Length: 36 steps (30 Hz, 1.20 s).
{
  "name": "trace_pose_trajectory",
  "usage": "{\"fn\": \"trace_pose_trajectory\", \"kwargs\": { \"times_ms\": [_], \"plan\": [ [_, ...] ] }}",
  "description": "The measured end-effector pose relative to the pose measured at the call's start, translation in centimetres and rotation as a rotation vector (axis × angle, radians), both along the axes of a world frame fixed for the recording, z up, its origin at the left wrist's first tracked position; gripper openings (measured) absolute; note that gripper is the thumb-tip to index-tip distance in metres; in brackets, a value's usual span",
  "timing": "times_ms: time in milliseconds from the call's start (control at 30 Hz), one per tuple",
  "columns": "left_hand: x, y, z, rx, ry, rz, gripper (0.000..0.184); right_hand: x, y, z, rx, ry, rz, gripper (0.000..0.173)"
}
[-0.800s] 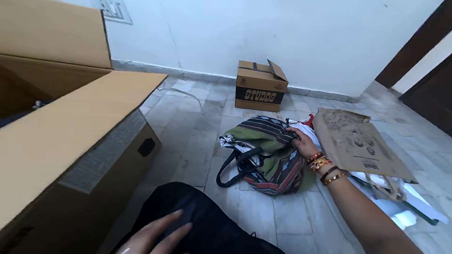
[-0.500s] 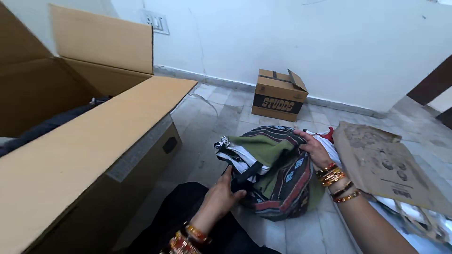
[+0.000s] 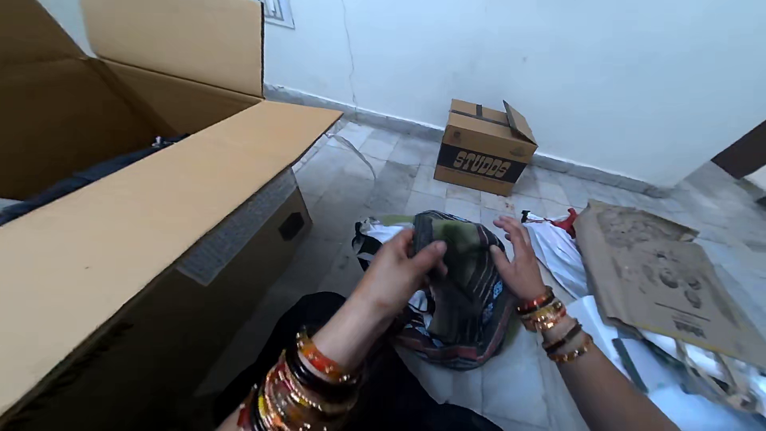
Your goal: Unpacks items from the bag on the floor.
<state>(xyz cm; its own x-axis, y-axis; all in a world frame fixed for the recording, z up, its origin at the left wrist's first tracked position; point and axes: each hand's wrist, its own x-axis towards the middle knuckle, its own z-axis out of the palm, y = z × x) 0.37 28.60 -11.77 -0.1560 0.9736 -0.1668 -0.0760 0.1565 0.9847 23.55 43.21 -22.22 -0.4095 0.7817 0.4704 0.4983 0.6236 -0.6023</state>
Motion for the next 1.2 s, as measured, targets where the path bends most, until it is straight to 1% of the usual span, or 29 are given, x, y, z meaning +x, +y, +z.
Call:
{"fn": "trace_pose_trajectory", "kwargs": {
  "times_ms": [33,67,100,133,167,200,233,267,300,367,400,467,567,633,667,767,800,833,867,900,933,967,1000,1100,1200],
  "plan": [
    [0.1,0.4,1.8,0.018,-0.048,0.015,0.026,-0.3,-1.5,0.9,0.065,0.042,0.111,0.05],
    [0.3,0.8,3.4,0.031,-0.081,0.027,0.024,-0.6,-3.0,1.7,0.052,0.084,0.234,0.058],
    [0.6,1.4,4.9,0.048,-0.126,0.042,0.021,-0.8,-4.2,2.4,-0.015,0.115,0.353,0.066],
    [1.1,1.9,6.1,0.067,-0.165,0.048,0.019,-1.0,-5.2,2.9,-0.129,0.169,0.483,0.073],
    [1.5,2.1,7.1,0.088,-0.197,0.048,0.02,-1.1,-5.8,3.2,-0.286,0.265,0.599,0.076],
    [1.9,2.2,7.8,0.114,-0.217,0.041,0.02,-1.1,-6.0,3.7,-0.451,0.397,0.705,0.072],
    [2.0,2.3,8.2,0.14,-0.224,0.028,0.019,-1.1,-6.0,4.5,-0.565,0.498,0.773,0.065],
    [1.8,2.3,8.1,0.16,-0.211,0.006,0.021,-0.8,-5.8,5.9,-0.611,0.579,0.779,0.056],
    [1.3,2.2,7.6,0.172,-0.181,-0.023,0.025,-0.4,-5.6,7.4,-0.613,0.669,0.717,0.052],
    [-0.2,1.7,5.6,0.162,-0.09,-0.103,0.036,0.5,-4.5,10.5,-0.575,0.849,0.562,0.051],
    [-1.0,1.3,4.3,0.158,-0.04,-0.13,0.037,1.1,-3.7,11.8,-0.564,0.93,0.526,0.052],
    [-2.3,0.4,1.4,0.161,0.065,-0.149,0.03,2.1,-2.3,13.8,-0.572,1.048,0.532,0.054],
    [-3.6,-0.7,-2.7,0.145,0.167,-0.162,0.017,3.4,-2.0,15.7,-0.569,1.119,0.596,0.057],
    [-3.8,-1.1,-5.0,0.091,0.366,-0.206,0.019,3.7,-2.4,16.5,-0.553,1.167,0.597,0.059],
    [-3.6,-1.1,-5.8,0.056,0.518,-0.283,0.029,3.7,-2.5,16.8,-0.543,1.188,0.596,0.06],
    [-1.4,-0.9,-7.9,-0.049,0.93,-0.597,0.078,4.0,-2.9,17.6,-0.521,1.209,0.587,0.061],
    [-0.5,-1.0,-8.5,-0.093,1.031,-0.669,0.087,4.2,-3.1,17.8,-0.517,1.214,0.587,0.06],
    [0.3,-1.2,-9.2,-0.119,1.116,-0.706,0.089,4.4,-3.3,18.0,-0.512,1.219,0.589,0.06],
    [0.9,-1.5,-9.9,-0.11,1.185,-0.715,0.082,4.8,-3.4,18.2,-0.511,1.226,0.596,0.059],
    [1.4,-1.9,-10.4,-0.062,1.229,-0.703,0.067,5.2,-3.6,18.4,-0.516,1.24,0.61,0.057],
    [1.7,-2.5,-10.8,0.022,1.252,-0.683,0.051,5.7,-3.7,18.5,-0.522,1.261,0.627,0.056],
    [2.0,-3.2,-11.0,0.111,1.266,-0.675,0.038,6.1,-3.7,18.6,-0.524,1.278,0.645,0.056],
    [2.3,-3.8,-10.9,0.178,1.275,-0.69,0.032,6.5,-3.8,18.6,-0.519,1.289,0.658,0.056],
    [3.2,-5.8,-10.4,0.305,1.275,-0.749,0.025,6.9,-4.1,18.8,-0.488,1.303,0.64,0.057],
    [4.4,-7.5,-10.3,0.267,1.19,-0.813,0.025,6.6,-4.4,18.7,-0.473,1.252,0.616,0.057]
  ]
}}
